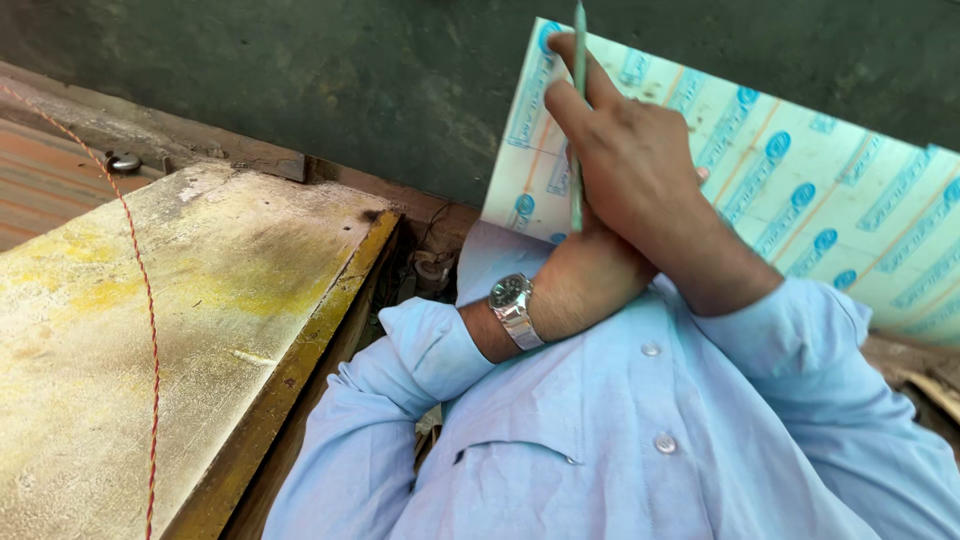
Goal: The person marks a large protective sheet with a pen while holding it steady with the other hand. The sheet is wrapped around a cylindrical surface and the person draws lines and marks along its length.
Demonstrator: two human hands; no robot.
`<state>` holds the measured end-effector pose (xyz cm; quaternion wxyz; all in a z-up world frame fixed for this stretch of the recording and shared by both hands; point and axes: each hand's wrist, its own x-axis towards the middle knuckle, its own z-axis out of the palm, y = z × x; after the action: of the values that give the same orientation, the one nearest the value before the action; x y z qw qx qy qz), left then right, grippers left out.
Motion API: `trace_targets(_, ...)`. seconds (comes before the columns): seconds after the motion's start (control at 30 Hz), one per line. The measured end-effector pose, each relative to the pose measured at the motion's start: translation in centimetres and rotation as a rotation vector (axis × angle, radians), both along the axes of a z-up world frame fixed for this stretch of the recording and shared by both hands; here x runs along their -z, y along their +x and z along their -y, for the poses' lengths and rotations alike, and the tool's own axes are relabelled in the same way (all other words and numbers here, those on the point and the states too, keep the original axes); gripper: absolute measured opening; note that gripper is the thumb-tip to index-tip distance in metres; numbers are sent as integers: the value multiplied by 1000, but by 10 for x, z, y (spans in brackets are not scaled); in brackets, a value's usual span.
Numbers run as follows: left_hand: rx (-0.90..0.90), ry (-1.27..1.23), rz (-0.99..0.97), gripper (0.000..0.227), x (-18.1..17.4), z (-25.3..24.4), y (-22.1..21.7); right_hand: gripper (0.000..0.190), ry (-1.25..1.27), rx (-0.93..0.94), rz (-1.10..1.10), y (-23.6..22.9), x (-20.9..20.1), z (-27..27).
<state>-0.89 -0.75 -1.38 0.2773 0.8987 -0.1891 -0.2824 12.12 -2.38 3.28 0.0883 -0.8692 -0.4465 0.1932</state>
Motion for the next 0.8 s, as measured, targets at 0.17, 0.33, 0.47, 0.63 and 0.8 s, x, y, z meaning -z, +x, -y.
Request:
trace_targets(0.17,-339,-337,279,53,-9,-13,4,31,81,43,-21,-2,8,8)
trace_targets(0.33,-112,-34,46,42,-23,-18,14,32,174,91,-44,5,26,35)
trace_targets(0.47,-99,51,148,46,-38,-16,28,23,466,251,-14,9,22,105)
trace_targets(0.63,-164,43,160,50,-48,-10,34,15,418,436,113,-14,25,215)
trace_targets(0.8,-215,40,142,44,-56,-1,42,11,307,601,244,-25,32,311)
